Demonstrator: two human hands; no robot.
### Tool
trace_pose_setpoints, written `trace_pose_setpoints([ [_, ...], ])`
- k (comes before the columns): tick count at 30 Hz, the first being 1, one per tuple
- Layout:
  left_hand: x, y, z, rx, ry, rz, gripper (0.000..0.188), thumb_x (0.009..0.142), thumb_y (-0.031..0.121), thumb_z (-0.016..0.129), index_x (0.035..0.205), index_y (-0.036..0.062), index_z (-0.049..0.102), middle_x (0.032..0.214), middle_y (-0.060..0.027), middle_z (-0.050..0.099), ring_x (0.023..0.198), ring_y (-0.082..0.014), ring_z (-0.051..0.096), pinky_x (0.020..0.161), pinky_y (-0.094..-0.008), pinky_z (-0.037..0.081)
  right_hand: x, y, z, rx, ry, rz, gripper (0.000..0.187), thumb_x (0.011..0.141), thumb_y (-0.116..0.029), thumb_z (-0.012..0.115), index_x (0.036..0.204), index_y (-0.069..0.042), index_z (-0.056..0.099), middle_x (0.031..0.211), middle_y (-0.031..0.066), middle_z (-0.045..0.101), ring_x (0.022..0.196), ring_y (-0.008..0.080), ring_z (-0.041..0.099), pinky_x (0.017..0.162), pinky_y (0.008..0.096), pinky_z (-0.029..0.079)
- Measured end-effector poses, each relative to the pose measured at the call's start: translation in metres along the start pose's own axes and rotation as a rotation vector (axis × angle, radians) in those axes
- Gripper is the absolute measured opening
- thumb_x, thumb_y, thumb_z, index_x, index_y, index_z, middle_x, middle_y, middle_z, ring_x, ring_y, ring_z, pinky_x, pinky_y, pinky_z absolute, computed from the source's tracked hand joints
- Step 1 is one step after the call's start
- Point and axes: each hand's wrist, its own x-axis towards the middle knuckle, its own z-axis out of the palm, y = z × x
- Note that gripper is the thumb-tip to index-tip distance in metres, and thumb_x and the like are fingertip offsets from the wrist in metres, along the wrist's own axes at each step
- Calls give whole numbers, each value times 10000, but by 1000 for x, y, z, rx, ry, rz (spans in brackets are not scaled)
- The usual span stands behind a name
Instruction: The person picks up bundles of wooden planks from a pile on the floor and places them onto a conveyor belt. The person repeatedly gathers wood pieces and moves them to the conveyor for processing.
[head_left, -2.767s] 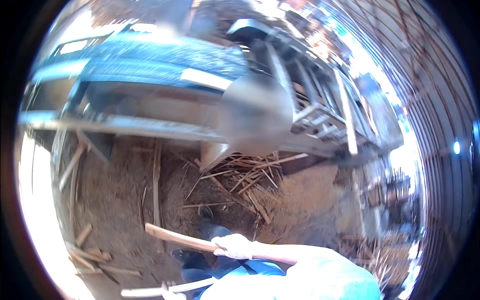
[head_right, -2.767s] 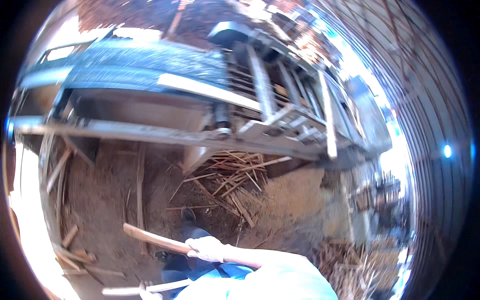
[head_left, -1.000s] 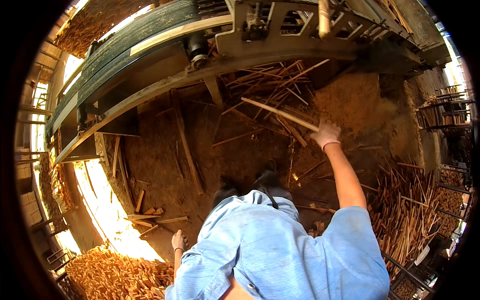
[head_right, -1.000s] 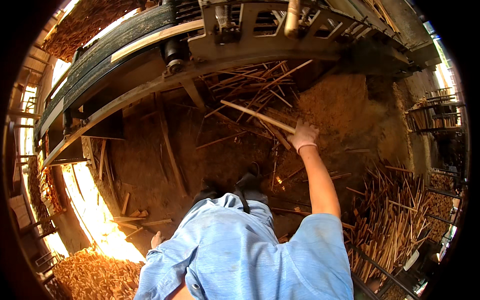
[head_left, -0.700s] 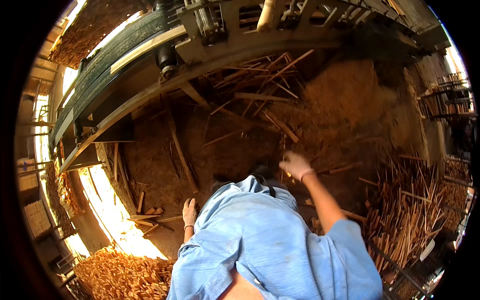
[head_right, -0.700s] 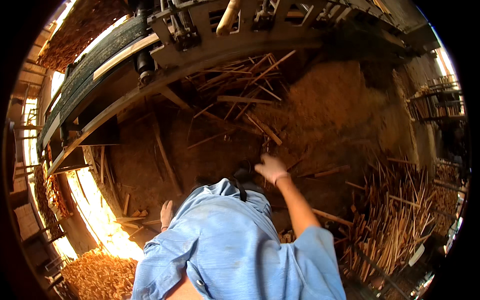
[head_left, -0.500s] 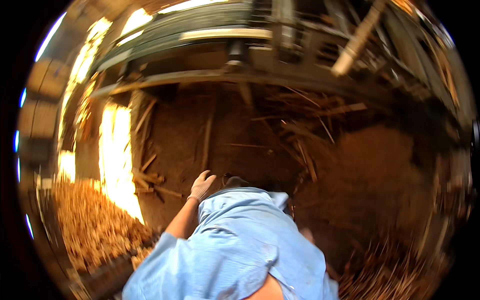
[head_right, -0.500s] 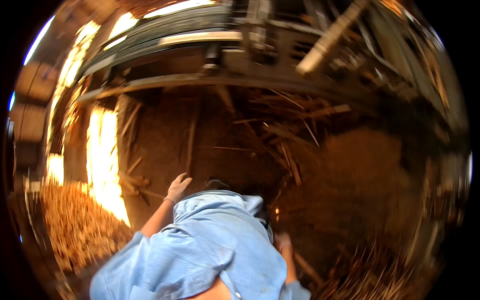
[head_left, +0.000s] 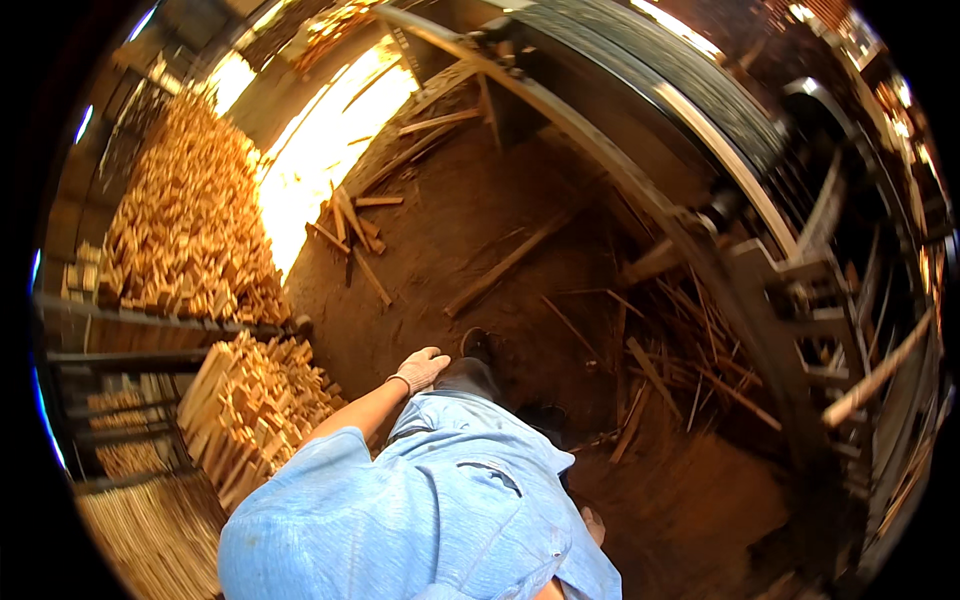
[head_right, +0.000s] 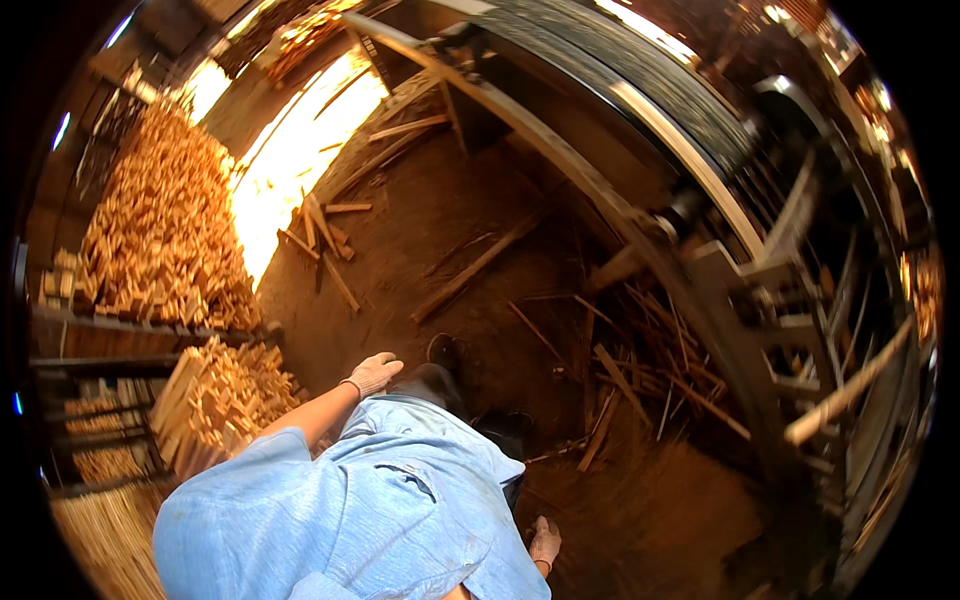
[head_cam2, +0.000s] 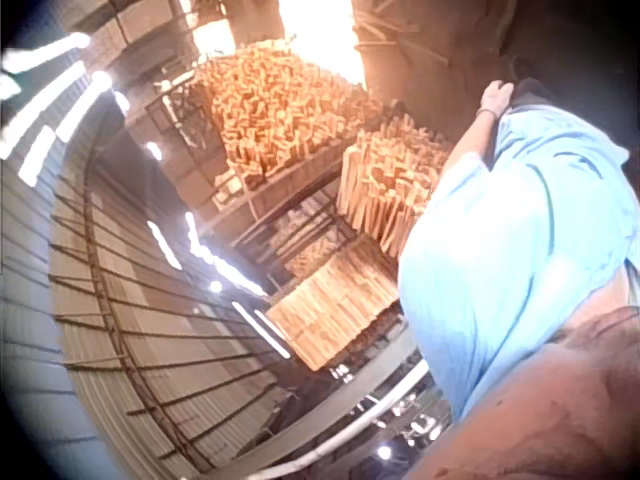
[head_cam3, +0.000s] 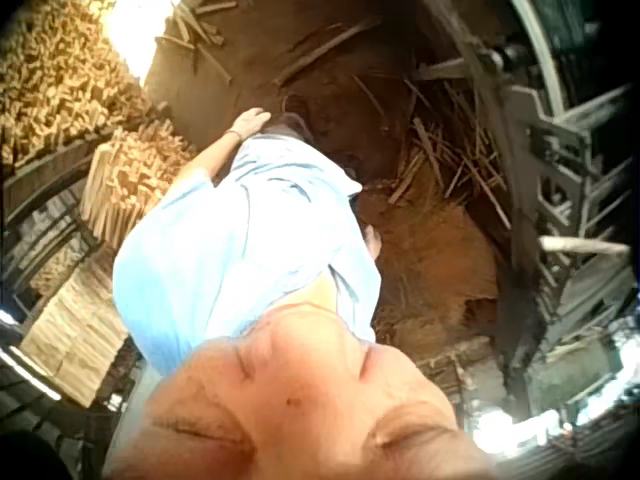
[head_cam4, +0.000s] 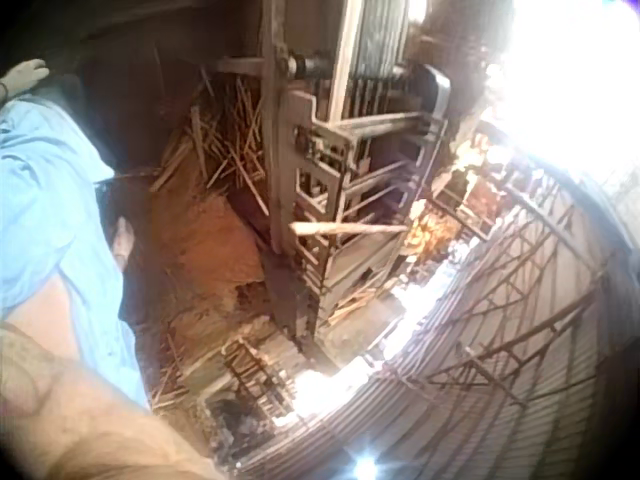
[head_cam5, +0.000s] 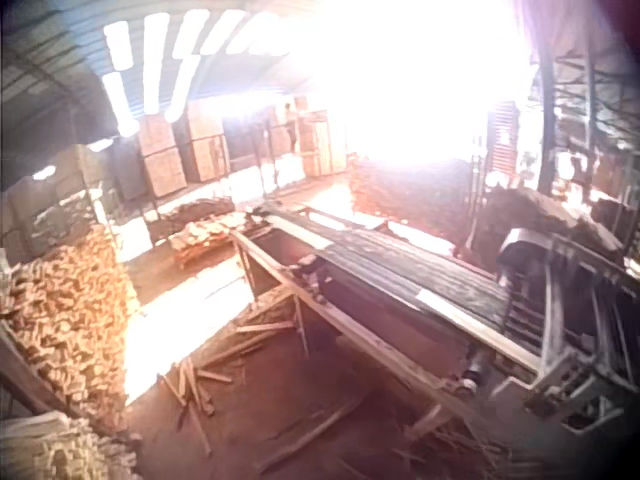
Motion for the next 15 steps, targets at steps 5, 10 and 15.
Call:
trace_pose_setpoints([
  [5,16,-106,-41,-113,38,-188,656,929,460,568,1399,2,554,1375,-244,600,1295,-349,571,1077,-400,442,-2,-154,100,-449,122,-58,467,908,-275,693,1273,13,646,1017,141,711,783,250,681,652,358,545],
  [10,41,-166,-102,-323,67,-265,643,945,458,566,1414,18,550,1440,-223,555,1352,-350,518,1114,-410,406,61,-204,175,-1075,-200,-412,508,869,-387,637,1152,30,705,1134,238,719,1011,352,686,906,394,507],
  [15,55,-270,-141,-782,282,-379,652,955,430,617,1427,-9,518,1401,-186,596,1230,-295,615,1033,-376,473,40,-315,379,-1146,-194,-408,516,874,-395,680,1190,12,696,1100,223,729,1043,328,689,918,372,509],
])
